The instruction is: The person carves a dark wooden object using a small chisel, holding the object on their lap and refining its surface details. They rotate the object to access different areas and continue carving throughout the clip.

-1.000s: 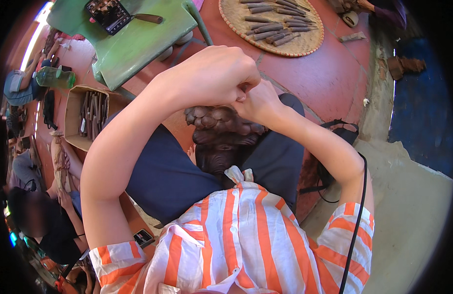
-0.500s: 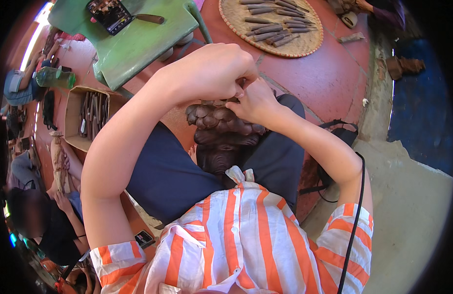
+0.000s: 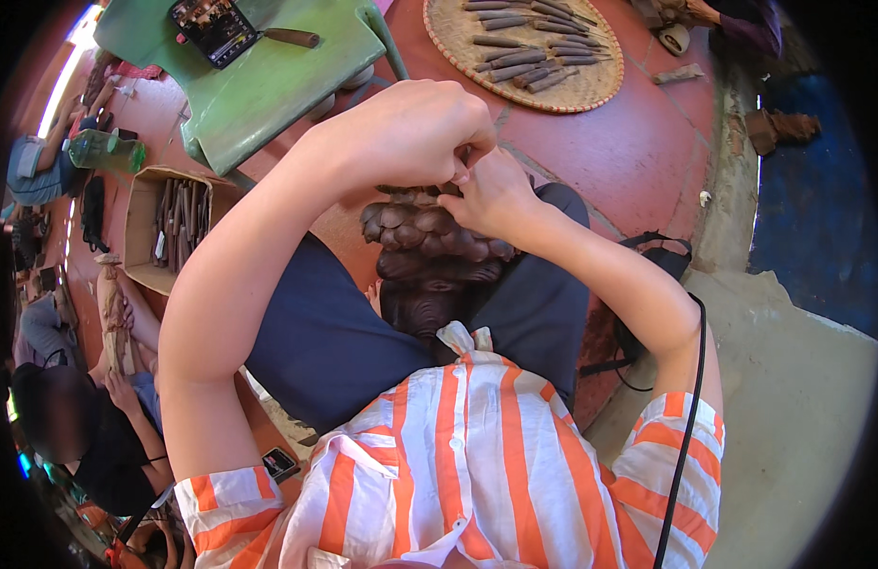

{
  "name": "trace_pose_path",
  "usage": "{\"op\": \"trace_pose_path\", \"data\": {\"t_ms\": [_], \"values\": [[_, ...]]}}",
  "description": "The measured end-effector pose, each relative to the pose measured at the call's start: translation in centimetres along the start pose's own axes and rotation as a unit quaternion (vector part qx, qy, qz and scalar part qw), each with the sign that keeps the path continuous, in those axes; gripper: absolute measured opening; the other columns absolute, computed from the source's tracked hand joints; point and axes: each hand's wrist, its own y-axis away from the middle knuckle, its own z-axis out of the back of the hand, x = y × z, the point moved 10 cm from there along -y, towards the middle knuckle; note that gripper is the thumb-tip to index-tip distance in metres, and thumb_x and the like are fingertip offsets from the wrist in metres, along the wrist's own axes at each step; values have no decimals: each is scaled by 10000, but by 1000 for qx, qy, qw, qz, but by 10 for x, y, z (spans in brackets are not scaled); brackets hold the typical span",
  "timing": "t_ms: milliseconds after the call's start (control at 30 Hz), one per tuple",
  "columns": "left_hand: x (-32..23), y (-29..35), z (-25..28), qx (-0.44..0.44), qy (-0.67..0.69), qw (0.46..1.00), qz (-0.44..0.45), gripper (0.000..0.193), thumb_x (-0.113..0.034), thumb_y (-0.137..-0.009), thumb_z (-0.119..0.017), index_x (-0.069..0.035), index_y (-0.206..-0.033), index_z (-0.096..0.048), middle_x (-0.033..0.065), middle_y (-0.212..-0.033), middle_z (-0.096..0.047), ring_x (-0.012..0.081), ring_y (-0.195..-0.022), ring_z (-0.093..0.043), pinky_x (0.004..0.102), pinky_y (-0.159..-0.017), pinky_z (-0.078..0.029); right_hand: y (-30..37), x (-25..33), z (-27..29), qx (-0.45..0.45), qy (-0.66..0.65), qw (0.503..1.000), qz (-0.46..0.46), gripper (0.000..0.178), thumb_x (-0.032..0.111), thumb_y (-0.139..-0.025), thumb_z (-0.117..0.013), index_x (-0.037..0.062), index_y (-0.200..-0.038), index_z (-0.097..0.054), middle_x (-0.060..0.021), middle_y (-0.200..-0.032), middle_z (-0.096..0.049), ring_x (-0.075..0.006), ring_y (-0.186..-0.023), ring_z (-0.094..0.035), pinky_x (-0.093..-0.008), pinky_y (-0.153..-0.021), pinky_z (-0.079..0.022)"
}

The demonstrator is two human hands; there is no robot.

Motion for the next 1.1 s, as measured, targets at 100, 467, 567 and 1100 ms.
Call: {"op": "trace_pose_path", "data": {"t_ms": [100, 467, 567, 1100], "values": [[-4, 2, -1, -9, -4, 1000, -13, 163, -81, -672, -753, -1, -801, -693, 162, -771, -682, 330, -761, -672, 426, -657, -504, -1, 1, 3, -25, -18, 999, 17, 305, 226, -761, -736, 92, -1023, -657, -149, -896, -685, -386, -847, -647, -476, -734, -510], [5, 4, 2, 15, -16, 999, 31, 160, -79, -679, -749, 3, -801, -687, 163, -754, -672, 329, -775, -665, 426, -671, -505, -11, 13, 3, 45, 5, 999, 24, 251, 205, -757, -722, 88, -974, -671, -129, -901, -684, -366, -858, -644, -481, -733, -506], [3, 7, 3, 8, -18, 1000, 21, 158, -80, -674, -746, 2, -795, -686, 168, -756, -671, 334, -775, -664, 426, -669, -506, -13, 7, -2, 48, 20, 998, 27, 287, 247, -753, -713, 64, -964, -650, -147, -944, -674, -367, -886, -646, -486, -753, -522], [9, 11, 3, 21, -31, 999, 35, 152, -45, -648, -709, 8, -788, -682, 184, -769, -671, 347, -778, -666, 426, -668, -516, -20, 25, -1, 43, -15, 994, 99, 287, 209, -746, -696, 82, -1000, -656, -179, -1099, -625, -392, -992, -609, -457, -837, -512]]}}
